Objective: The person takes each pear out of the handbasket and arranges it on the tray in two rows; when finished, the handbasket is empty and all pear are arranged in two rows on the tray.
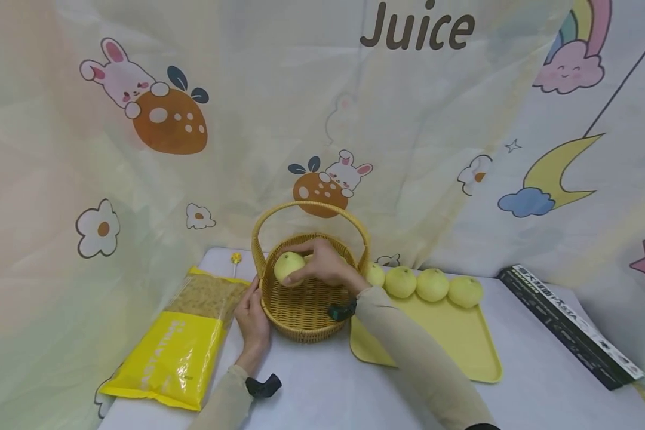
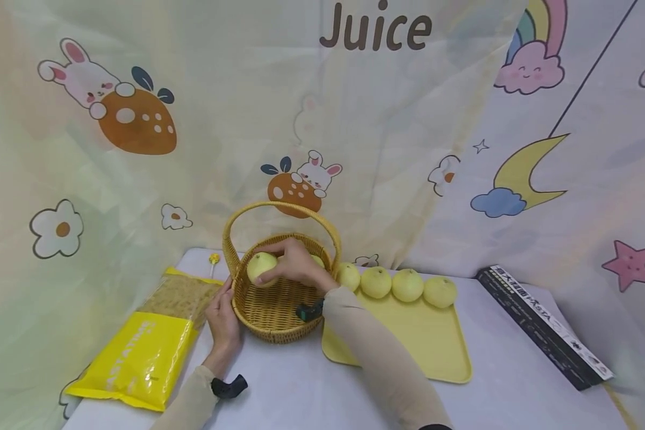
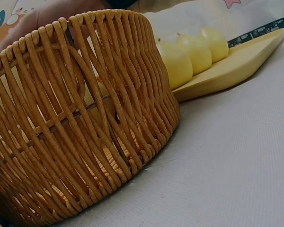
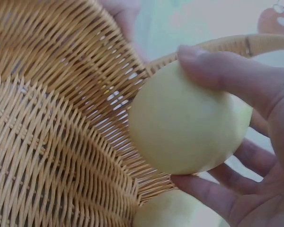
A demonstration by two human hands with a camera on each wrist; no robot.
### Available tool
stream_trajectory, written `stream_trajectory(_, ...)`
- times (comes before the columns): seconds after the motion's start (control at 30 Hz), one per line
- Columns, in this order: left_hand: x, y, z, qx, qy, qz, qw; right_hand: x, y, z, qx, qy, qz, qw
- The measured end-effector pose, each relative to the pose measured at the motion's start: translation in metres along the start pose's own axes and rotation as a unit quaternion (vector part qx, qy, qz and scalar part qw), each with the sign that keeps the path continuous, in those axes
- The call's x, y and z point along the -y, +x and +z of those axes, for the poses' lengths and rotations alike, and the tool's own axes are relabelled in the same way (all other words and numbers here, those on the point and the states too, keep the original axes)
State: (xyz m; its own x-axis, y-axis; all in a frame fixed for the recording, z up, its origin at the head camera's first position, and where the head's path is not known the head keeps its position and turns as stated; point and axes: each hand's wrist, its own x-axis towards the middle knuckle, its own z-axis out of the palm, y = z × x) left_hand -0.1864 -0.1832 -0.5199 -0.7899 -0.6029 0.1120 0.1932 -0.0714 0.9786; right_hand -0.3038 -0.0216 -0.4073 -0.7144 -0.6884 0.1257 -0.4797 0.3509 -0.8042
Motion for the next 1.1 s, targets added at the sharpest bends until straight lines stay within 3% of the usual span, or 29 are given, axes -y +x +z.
stream_trajectory(0.3,-0.003,0.001,-0.001,0.006,0.01,-0.003,0.9999,0.007,-0.015,-0.013,-0.015,0.016,-0.018,0.9996)
stream_trajectory(0.47,-0.003,0.0,-0.001,0.01,0.011,-0.005,0.9999,0.007,-0.021,-0.018,-0.009,0.05,-0.035,0.9981)
stream_trajectory(0.83,-0.002,-0.003,0.0,0.011,0.018,0.0,0.9998,0.011,-0.038,-0.03,0.014,0.126,-0.045,0.9909)
stream_trajectory(1.1,-0.002,-0.002,-0.002,0.015,0.025,-0.009,0.9995,0.02,-0.058,-0.039,0.023,0.175,-0.077,0.9812)
